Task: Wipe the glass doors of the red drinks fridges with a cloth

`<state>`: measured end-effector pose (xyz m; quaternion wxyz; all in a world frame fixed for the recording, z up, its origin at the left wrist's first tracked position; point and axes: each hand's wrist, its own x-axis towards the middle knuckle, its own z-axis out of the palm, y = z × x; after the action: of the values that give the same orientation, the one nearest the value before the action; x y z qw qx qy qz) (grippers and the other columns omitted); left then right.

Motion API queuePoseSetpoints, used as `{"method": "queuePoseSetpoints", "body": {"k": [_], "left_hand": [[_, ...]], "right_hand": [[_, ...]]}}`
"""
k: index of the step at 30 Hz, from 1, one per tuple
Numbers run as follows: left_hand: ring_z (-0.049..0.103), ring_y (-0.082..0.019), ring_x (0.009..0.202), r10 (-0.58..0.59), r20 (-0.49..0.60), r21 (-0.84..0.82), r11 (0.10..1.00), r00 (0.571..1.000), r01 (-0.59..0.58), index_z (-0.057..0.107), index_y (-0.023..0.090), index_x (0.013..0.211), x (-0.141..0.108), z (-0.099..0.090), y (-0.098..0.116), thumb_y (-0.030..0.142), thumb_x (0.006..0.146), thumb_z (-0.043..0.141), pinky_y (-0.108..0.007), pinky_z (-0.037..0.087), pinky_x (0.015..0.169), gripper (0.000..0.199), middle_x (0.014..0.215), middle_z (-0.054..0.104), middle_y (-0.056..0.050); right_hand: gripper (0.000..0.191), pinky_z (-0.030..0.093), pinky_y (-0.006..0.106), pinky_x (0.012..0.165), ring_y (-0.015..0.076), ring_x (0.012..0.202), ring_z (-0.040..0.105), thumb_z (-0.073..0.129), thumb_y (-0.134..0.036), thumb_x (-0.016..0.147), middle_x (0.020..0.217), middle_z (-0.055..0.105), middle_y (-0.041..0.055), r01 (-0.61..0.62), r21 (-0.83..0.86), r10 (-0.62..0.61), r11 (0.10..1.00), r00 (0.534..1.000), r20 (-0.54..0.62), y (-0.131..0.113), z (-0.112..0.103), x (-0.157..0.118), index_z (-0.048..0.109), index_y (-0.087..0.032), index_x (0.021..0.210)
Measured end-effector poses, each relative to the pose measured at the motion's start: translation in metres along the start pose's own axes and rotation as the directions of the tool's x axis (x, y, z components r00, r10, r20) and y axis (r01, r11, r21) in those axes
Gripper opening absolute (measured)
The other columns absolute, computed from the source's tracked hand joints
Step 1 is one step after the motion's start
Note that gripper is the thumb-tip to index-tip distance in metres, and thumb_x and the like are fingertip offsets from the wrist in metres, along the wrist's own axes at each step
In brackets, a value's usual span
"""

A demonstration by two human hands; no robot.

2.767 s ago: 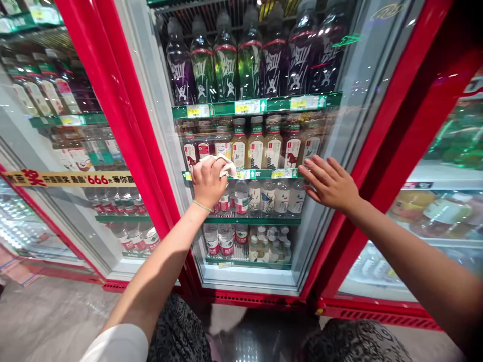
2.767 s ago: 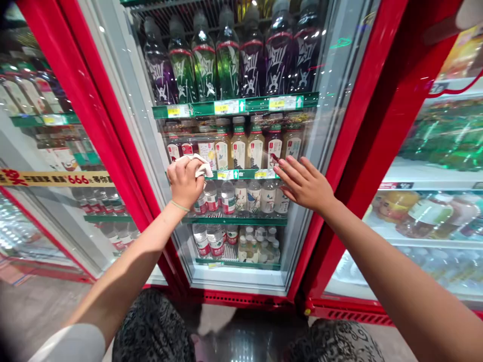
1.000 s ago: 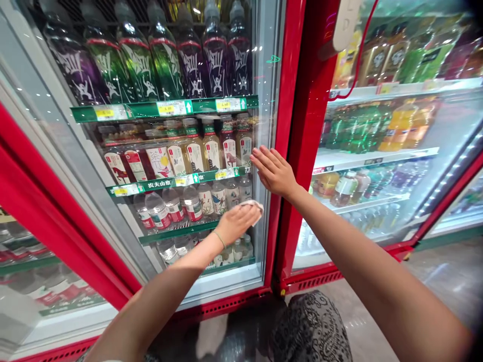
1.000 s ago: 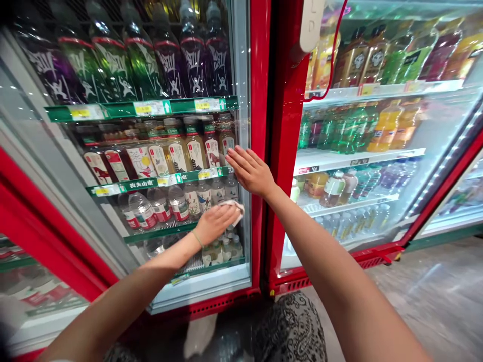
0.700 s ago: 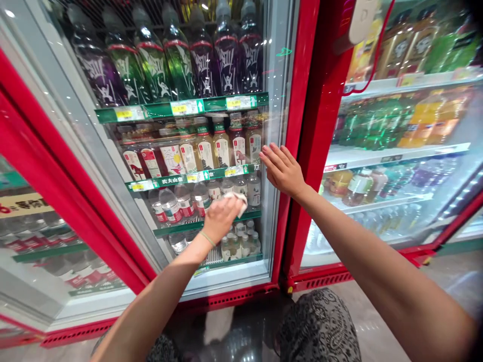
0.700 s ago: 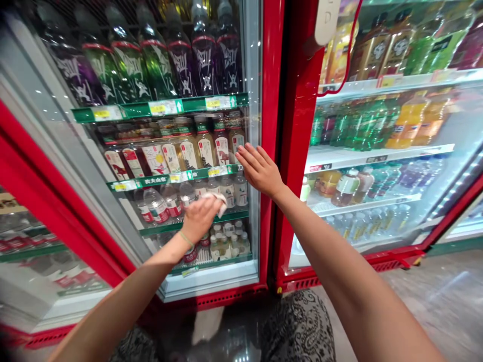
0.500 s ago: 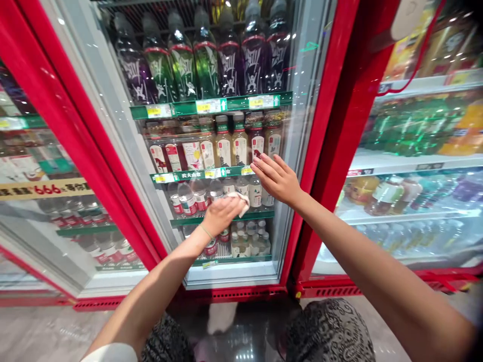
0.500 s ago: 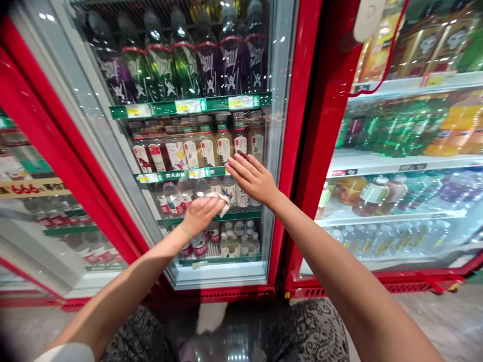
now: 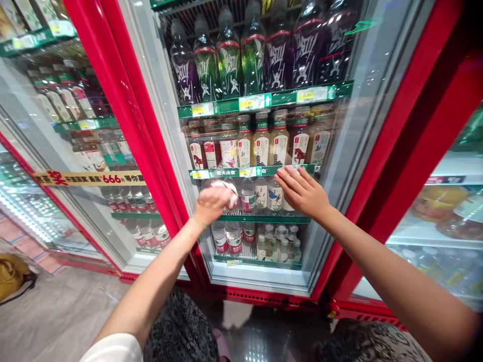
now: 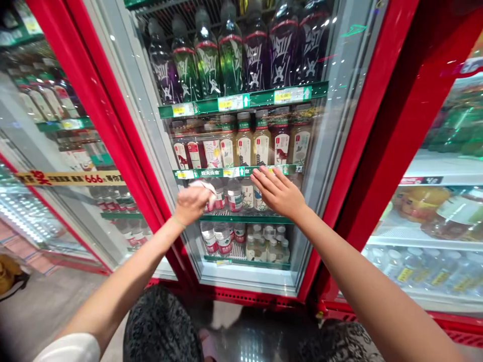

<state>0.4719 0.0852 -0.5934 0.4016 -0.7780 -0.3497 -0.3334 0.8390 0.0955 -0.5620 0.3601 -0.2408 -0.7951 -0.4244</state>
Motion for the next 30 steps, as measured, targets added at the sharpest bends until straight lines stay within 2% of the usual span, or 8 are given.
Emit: {"method": "queuePoseSetpoints", "body": {"k": [4,9,12,15,18,22,25,30], "left_hand": [[0.049,-0.033,0.136,-0.436,-0.216,0.091,0.882,0.874,0.463,0.065,0.019,0.132,0.014,-0.008,-0.024,0.034,0.103,0.043,-0.053,0.034,0.115,0.040,0.139,0.059,-0.021],[0.067,-0.021,0.106,-0.149,0.109,-0.072,0.985,0.983,0.157,0.072,0.030,0.115,-0.043,0.013,0.055,0.029,0.098,0.045,-0.035,0.049,0.100,0.032,0.111,0.072,-0.009],[0.068,-0.016,0.101,-0.040,0.154,-0.127,0.990,0.987,0.060,0.072,0.038,0.114,-0.054,0.015,0.057,0.031,0.097,0.049,-0.028,0.051,0.096,0.030,0.108,0.074,-0.002],[0.062,-0.024,0.119,-0.179,0.077,-0.043,0.982,0.981,0.183,0.068,0.026,0.126,-0.030,0.011,0.012,0.032,0.100,0.048,-0.041,0.045,0.107,0.033,0.121,0.069,-0.012],[0.052,-0.030,0.135,-0.421,-0.164,0.045,0.900,0.892,0.433,0.063,0.018,0.130,-0.015,0.011,-0.013,0.038,0.102,0.049,-0.050,0.038,0.116,0.037,0.135,0.061,-0.019],[0.053,-0.034,0.135,-0.557,-0.186,0.059,0.816,0.809,0.576,0.059,0.013,0.131,-0.062,0.021,0.041,0.034,0.104,0.043,-0.055,0.040,0.115,0.038,0.133,0.059,-0.023],[0.061,-0.033,0.126,-0.558,-0.146,0.072,0.817,0.817,0.572,0.061,0.017,0.126,-0.098,0.026,0.082,0.033,0.103,0.046,-0.052,0.049,0.106,0.032,0.121,0.063,-0.021],[0.030,-0.037,0.155,-0.580,-0.170,0.071,0.799,0.796,0.597,0.039,0.009,0.150,-0.044,0.011,0.023,0.031,0.104,0.038,-0.062,0.035,0.122,0.051,0.156,0.041,-0.028]], "right_hand": [[0.072,0.037,0.050,0.126,0.0263,0.148,0.046,0.052,-0.021,0.100,0.159,0.049,0.0071,-0.028,-0.002,0.028,1.000,0.999,0.033,-0.001,0.003,-0.001,0.023,-0.026,0.165],[0.072,0.037,0.048,0.125,0.0260,0.149,0.045,0.054,-0.021,0.099,0.158,0.050,0.0079,-0.008,0.017,0.009,1.000,1.000,-0.009,-0.002,0.004,0.000,0.024,-0.024,0.165],[0.071,0.038,0.048,0.125,0.0259,0.149,0.045,0.054,-0.020,0.099,0.158,0.051,0.0081,-0.002,0.023,0.003,1.000,1.000,-0.025,-0.003,0.003,0.001,0.026,-0.023,0.164],[0.071,0.039,0.048,0.124,0.0268,0.148,0.046,0.055,-0.020,0.099,0.157,0.051,0.0089,0.014,-0.037,-0.015,0.999,1.000,-0.022,-0.003,0.003,0.001,0.026,-0.022,0.164],[0.070,0.041,0.048,0.123,0.0273,0.146,0.049,0.055,-0.022,0.099,0.157,0.051,0.0085,0.021,-0.096,-0.022,0.995,1.000,-0.012,-0.002,0.005,0.000,0.027,-0.023,0.164],[0.070,0.035,0.043,0.128,0.0270,0.147,0.047,0.058,-0.024,0.099,0.156,0.052,0.0100,0.047,-0.177,-0.052,0.983,0.998,-0.024,-0.002,0.006,0.000,0.032,-0.020,0.163],[0.070,0.032,0.041,0.129,0.0259,0.147,0.048,0.059,-0.025,0.099,0.154,0.054,0.0096,0.037,-0.195,-0.044,0.980,0.999,-0.027,-0.005,0.005,0.000,0.032,-0.019,0.163],[0.075,0.033,0.042,0.129,0.0260,0.147,0.047,0.060,-0.028,0.099,0.155,0.052,0.0080,-0.051,-0.127,0.051,0.991,0.999,-0.002,-0.010,0.007,0.000,0.026,-0.024,0.165]]}}
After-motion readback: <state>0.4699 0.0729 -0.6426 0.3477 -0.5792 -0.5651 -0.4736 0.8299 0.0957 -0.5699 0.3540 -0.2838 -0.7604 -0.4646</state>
